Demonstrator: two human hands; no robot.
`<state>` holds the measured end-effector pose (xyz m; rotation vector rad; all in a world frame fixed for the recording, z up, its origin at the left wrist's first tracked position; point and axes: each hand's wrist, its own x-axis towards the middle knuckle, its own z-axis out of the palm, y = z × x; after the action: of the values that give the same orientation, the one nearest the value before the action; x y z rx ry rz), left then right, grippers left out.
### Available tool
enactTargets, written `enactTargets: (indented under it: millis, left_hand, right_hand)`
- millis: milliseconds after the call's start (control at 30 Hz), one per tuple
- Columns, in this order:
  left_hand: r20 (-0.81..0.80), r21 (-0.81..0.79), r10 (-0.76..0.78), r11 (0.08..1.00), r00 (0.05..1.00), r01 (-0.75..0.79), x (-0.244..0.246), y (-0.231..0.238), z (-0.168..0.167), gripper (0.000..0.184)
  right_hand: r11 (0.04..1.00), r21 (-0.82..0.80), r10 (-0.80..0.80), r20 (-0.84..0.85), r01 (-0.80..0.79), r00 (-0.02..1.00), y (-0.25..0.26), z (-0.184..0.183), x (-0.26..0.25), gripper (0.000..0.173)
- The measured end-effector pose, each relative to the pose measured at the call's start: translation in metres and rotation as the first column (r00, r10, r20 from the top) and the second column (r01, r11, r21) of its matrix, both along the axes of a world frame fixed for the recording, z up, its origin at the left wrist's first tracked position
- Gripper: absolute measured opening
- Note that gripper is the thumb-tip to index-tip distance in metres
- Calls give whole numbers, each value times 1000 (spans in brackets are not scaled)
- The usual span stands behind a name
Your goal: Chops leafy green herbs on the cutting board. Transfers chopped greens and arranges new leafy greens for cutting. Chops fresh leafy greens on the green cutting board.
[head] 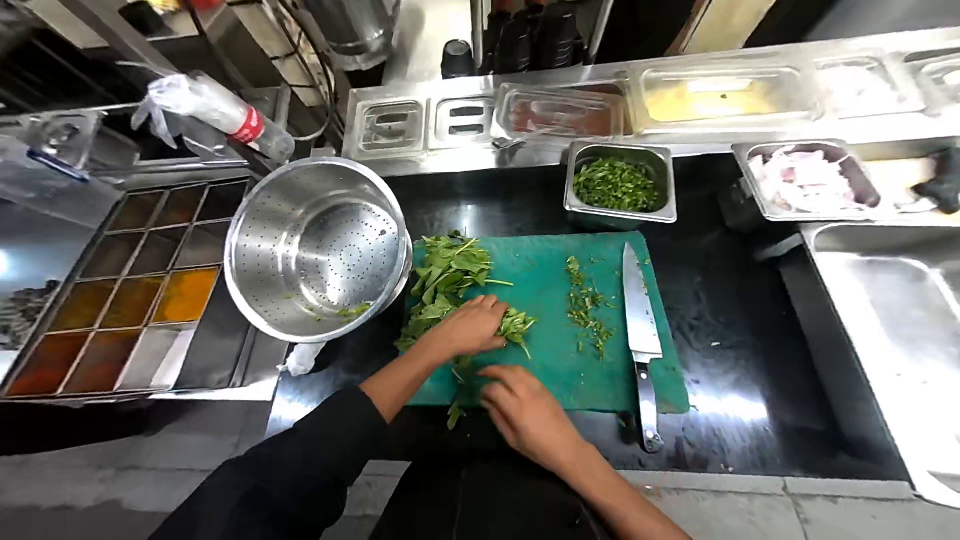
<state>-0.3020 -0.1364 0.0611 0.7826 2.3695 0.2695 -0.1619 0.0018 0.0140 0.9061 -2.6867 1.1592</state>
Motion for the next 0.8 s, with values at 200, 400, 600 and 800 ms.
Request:
enactTargets:
  millis: [200,400,600,800]
  left_hand:
    - [20,6,0,1000,1000,0,-3,-2,-3,61]
    - [46,96,-29,995,999,24,0,-15,-4,79]
    - [-55,89,-78,993,995,83,19,-30,-8,113]
    - [-288,274,-10,957,958,92,47,-20,-43,76]
  right_hand:
    - [983,177,62,-120,-41,991,-25,-34,-20,12]
    - [913,131,-357,-199,386,913,2,-47,-9,11]
    - [848,81,-516,-90,523,852,5,-31,10,19]
    - [733,-99,-671,56,673,739,28,-11,17,25]
